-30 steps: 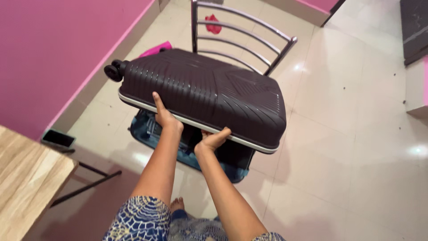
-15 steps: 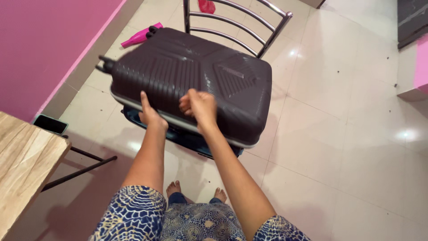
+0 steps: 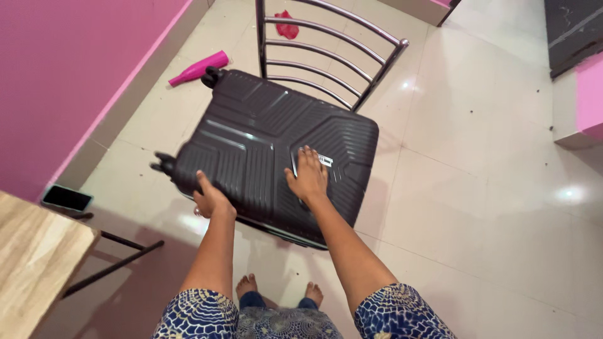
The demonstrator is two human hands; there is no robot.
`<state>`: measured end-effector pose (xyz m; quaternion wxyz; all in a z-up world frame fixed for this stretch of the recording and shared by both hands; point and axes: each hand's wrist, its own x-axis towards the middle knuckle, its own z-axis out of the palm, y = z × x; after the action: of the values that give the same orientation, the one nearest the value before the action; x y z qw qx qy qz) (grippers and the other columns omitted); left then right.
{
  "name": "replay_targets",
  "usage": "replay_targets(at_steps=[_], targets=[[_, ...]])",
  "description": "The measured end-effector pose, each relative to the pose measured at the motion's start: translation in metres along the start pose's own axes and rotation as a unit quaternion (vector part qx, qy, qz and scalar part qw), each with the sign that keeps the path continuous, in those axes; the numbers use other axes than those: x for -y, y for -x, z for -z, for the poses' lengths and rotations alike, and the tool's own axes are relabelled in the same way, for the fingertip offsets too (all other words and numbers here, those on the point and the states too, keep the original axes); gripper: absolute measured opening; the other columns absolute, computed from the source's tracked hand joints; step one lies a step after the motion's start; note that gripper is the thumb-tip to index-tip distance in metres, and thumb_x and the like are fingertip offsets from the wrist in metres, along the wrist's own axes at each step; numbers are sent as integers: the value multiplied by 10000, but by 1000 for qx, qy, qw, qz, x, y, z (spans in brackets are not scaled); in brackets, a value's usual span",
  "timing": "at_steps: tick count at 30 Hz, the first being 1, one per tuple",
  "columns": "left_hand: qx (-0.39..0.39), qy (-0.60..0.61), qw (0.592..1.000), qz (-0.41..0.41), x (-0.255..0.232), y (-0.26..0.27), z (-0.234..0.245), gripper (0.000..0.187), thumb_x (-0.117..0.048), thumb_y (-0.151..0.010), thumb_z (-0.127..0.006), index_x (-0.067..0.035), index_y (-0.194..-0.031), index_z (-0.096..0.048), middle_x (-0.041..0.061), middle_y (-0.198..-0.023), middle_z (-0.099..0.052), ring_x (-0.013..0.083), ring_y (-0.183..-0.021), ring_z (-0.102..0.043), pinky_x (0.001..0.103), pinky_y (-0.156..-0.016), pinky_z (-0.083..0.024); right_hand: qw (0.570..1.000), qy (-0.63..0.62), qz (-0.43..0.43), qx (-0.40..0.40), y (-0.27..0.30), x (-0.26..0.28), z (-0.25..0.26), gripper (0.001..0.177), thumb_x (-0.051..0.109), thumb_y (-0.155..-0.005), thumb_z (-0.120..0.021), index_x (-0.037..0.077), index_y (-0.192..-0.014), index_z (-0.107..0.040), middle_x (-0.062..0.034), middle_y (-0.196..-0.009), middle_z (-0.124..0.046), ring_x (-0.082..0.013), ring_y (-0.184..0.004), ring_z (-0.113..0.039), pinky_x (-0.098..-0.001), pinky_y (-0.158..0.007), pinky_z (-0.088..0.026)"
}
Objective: The person takes a pair of black trousers from a laundry basket, folds them on a table, and then packs them into a suitcase, securing the internal straps and closing the lid.
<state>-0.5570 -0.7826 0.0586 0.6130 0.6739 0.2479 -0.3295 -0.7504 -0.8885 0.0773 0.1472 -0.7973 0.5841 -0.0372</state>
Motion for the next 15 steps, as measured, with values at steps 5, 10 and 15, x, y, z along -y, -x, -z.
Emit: replay_targets(at_steps=[5, 10, 15], targets=[[-9, -278, 950, -139, -44, -20, -27, 863, -700, -831, -659, -203, -1513, -476, 92, -1637, -235, 344, -1493, -261, 488, -1112, -429, 999, 8, -36, -4, 2, 3, -9, 764, 402, -925, -629, 102, -1563, -337, -85, -1705, -178, -267, -1578, -128, -549, -1236, -154], [102, -447, 828, -322, -55, -56, -51, 856, -741, -795, -639, -275, -1502, -513, 33, -1644, -309, 285, -1534, -246, 498, -1205, -315, 998, -4, -68, -14, -22, 6, -14, 733, 395, -954, -589, 129, -1577, -311, -61, -1702, -145, -250, -1575, -78, -571, -1241, -93], [179, -553, 696, -421, -61, -89, -73, 880, -780, -810, -599, -241, -1500, -520, 92, -1657, -307, 342, -1554, -186, 554, -1232, -196, 993, 17, -108, -51, -40, -17, 2, 718, 471, -977, -529, 189, -1595, -296, -48, -1712, -104, -252, -1582, -52, -617, -1231, -64]])
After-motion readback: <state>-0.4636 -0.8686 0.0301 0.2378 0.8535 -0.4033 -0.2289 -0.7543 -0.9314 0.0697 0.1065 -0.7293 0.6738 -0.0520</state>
